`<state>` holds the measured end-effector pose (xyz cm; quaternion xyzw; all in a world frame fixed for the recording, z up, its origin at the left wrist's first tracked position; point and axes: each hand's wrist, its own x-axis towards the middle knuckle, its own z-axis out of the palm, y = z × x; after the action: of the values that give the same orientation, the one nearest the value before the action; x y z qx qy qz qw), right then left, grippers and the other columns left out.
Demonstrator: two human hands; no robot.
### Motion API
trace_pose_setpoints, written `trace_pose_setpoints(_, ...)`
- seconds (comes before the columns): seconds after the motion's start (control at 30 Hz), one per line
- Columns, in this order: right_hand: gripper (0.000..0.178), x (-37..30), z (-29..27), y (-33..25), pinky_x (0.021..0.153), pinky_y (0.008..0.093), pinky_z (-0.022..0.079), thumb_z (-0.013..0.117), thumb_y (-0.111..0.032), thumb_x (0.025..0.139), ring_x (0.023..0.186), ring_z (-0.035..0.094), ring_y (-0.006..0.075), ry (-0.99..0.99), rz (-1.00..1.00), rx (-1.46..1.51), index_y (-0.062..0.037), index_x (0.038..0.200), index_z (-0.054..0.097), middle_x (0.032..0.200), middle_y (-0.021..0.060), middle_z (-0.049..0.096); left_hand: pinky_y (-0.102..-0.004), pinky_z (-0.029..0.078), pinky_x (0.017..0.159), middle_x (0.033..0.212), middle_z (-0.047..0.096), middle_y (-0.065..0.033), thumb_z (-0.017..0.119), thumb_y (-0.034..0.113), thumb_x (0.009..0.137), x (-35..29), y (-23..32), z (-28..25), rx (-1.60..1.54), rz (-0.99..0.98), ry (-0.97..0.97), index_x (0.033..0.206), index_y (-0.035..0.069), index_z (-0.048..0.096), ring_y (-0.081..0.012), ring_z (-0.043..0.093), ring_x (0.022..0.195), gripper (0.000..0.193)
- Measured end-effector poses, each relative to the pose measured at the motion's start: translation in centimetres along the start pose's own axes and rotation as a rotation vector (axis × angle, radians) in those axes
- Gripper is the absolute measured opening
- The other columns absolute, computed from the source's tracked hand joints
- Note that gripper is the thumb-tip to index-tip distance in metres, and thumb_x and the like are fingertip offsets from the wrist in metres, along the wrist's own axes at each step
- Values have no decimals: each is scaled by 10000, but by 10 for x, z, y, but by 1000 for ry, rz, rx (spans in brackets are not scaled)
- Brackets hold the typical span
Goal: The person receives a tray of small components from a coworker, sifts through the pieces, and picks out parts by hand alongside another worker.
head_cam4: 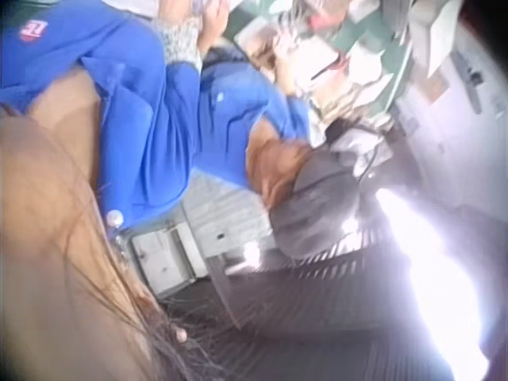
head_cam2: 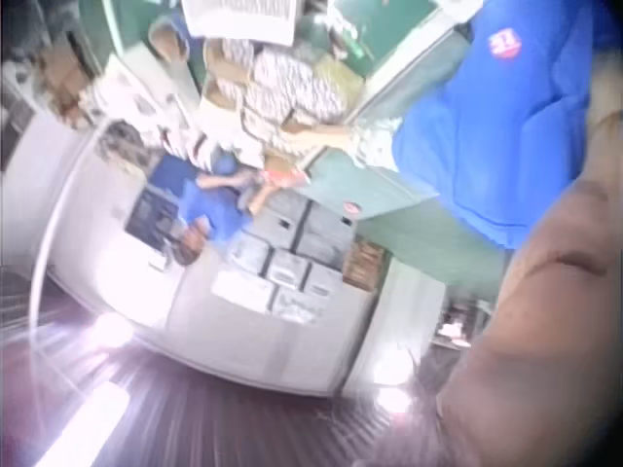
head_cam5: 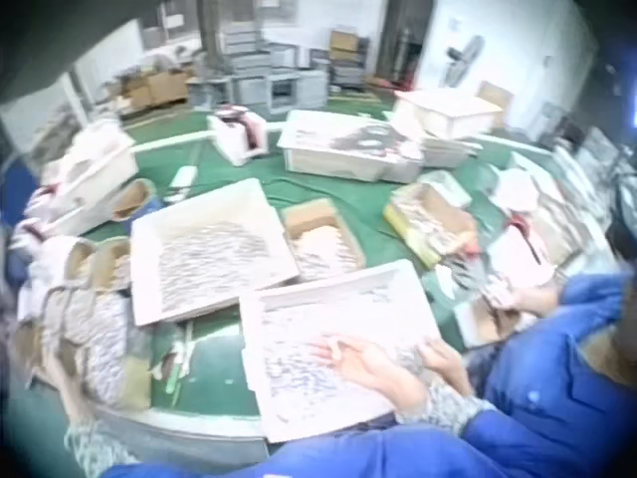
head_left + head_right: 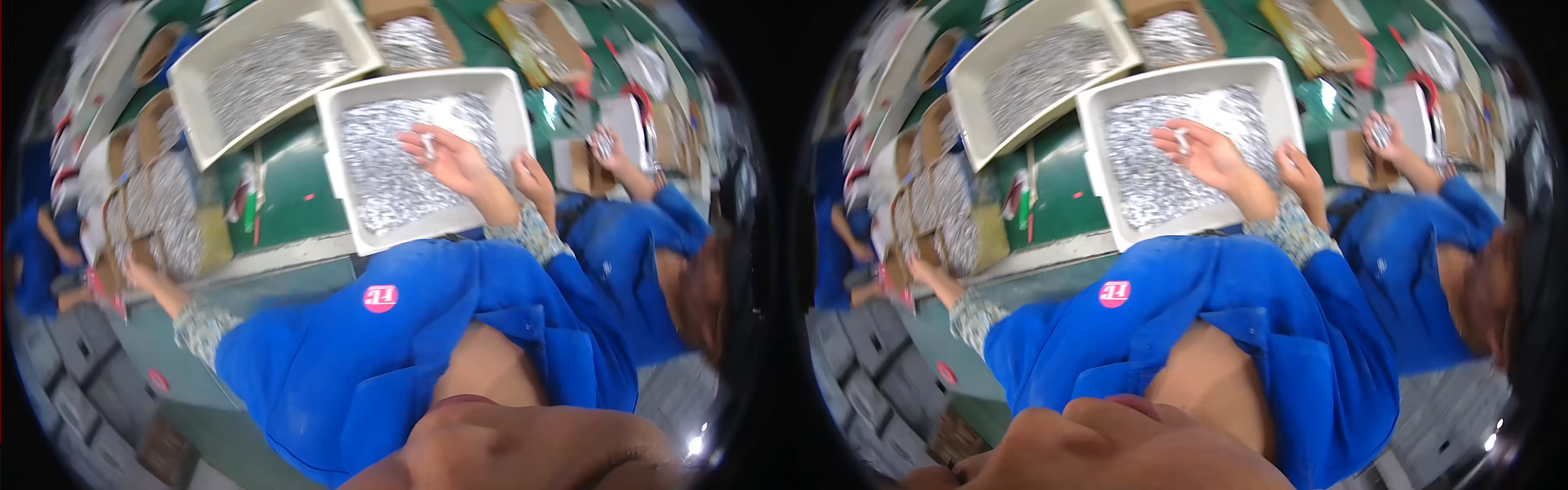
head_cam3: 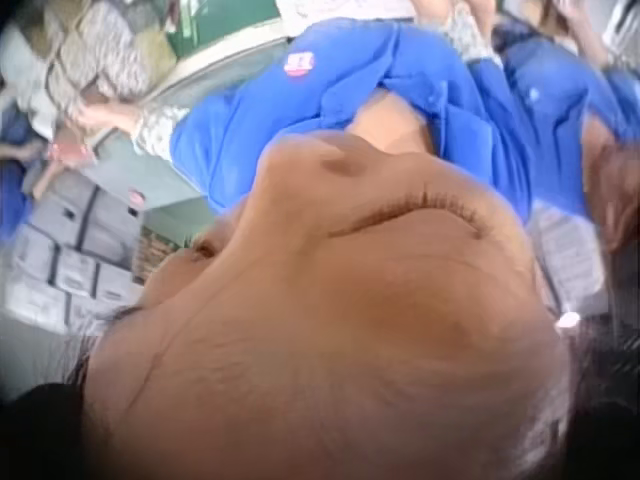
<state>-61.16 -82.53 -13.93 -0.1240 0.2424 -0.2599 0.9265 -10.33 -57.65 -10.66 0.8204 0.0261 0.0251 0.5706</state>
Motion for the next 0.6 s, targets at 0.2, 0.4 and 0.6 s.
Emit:
trace_pose_setpoints(0.2,378,1,12,7,934,338,378,377,-162,889,1142,411,292,-77,-5,151,45,1204,354,1239,230,382,-272,402,837,1024,559,-103,524,126,826,-142,42,72,-160,518,-409,1047,-4,540,-165,516,943,256)
trace_pose_setpoints(0.4,273,-1,10,12,910,363,417,385,-51,874,1075,477,295,-1,-84,6,55,1125,409,1174,239,438,-281,461,774,952,585,-103,469,89,863,-282,45,117,-305,271,-1000,973,-32,555,-161,559,879,185)
trace_pose_setpoints(0.6,235,8,-1,8,739,254,465,402,-92,882,885,544,167,80,-42,-187,3,1092,445,1097,184,514,-268,469,728,913,588,-117,483,75,858,-326,20,101,-352,2,-1182,967,-44,537,-153,574,801,170)
